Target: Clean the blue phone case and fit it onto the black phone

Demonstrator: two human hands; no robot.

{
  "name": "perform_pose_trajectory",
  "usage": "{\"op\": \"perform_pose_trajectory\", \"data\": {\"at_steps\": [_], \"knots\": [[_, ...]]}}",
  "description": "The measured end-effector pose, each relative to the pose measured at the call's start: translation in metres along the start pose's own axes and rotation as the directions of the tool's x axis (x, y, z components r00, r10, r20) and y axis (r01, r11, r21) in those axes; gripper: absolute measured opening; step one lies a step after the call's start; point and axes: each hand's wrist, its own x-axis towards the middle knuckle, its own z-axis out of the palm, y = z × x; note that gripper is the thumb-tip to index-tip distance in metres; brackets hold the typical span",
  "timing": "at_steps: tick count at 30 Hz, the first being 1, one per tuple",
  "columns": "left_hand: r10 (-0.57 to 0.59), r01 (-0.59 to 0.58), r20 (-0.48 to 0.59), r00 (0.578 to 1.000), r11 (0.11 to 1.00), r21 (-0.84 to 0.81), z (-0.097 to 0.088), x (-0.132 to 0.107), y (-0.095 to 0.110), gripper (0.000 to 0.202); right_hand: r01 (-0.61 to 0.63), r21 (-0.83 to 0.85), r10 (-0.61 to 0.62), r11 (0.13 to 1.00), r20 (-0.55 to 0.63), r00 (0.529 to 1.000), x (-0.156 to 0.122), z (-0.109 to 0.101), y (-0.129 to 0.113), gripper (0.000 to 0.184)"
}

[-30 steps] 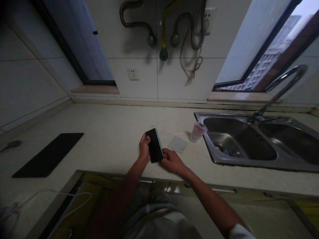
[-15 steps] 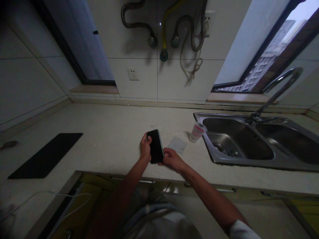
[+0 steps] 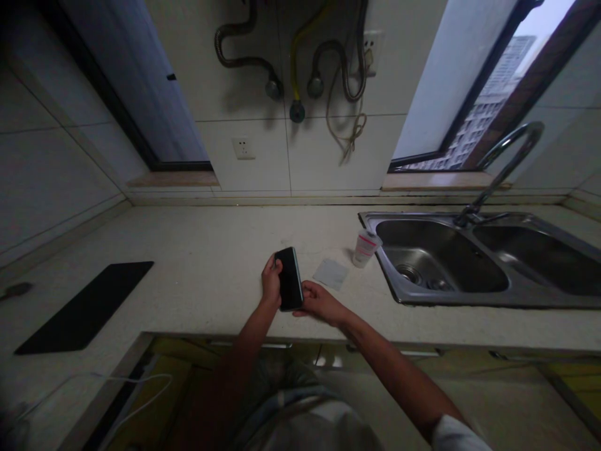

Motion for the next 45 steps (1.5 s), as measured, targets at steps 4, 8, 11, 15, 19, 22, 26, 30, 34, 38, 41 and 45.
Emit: {"op": "perform_pose_trajectory", "data": {"at_steps": [4,8,11,15,19,22,26,30,34,38,41,45], "knots": [[0.027,-0.027,-0.044,0.999,0.999,-0.016,0.002,-0.001,-0.001,0.036,0.018,0.007,-0.018,1.000,0.015,1.000,0.000,0.000,0.001,0.053],[0.024,-0.023,-0.077,0.997,1.000,0.012,0.003,0.001,-0.005,0.032,0.018,-0.009,-0.018,1.000,0.015,1.000,0.000,0.001,-0.001,0.050],[0.038,-0.035,-0.093,0.995,0.999,0.034,0.004,0.001,-0.006,0.030,0.015,-0.007,-0.015,1.000,0.035,0.999,-0.001,0.000,-0.002,0.050],[0.056,-0.050,-0.099,0.994,0.997,0.056,0.005,0.000,-0.007,0.030,0.016,-0.038,-0.017,0.999,-0.037,0.999,0.000,-0.001,-0.002,0.039],[0.046,-0.044,-0.044,0.998,0.998,0.048,0.006,-0.001,-0.006,0.031,0.006,-0.037,-0.009,0.999,-0.081,0.997,0.002,-0.003,-0.002,0.031],[0.050,-0.048,-0.030,0.998,0.997,0.064,0.007,-0.003,-0.004,0.030,-0.013,-0.034,0.010,0.999,-0.065,0.998,0.001,-0.003,-0.004,0.031],[0.069,-0.068,-0.003,0.998,0.993,0.095,0.007,-0.005,0.000,0.028,-0.014,-0.087,0.007,0.996,-0.074,0.997,0.001,-0.004,-0.004,0.033],[0.068,-0.069,0.009,0.998,0.994,0.086,0.007,-0.004,0.000,0.030,-0.001,-0.161,-0.019,0.987,-0.126,0.992,0.005,-0.006,0.002,0.027],[-0.001,0.000,0.009,1.000,0.998,0.058,0.005,0.001,-0.003,0.031,0.047,-0.193,-0.087,0.980,-0.207,0.974,0.012,-0.009,0.008,0.010],[0.008,-0.006,-0.037,0.999,0.998,0.070,0.004,0.005,-0.005,0.029,0.081,-0.188,-0.121,0.979,-0.213,0.970,0.010,-0.008,0.003,0.012],[0.052,-0.049,-0.029,0.998,0.995,0.091,0.005,0.005,-0.005,0.030,0.077,-0.155,-0.107,0.985,-0.197,0.975,0.005,-0.006,-0.003,0.025],[0.073,-0.069,-0.041,0.996,0.994,0.081,0.005,0.003,-0.006,0.032,0.014,-0.153,-0.035,0.988,-0.136,0.990,0.002,-0.005,-0.005,0.037]]}}
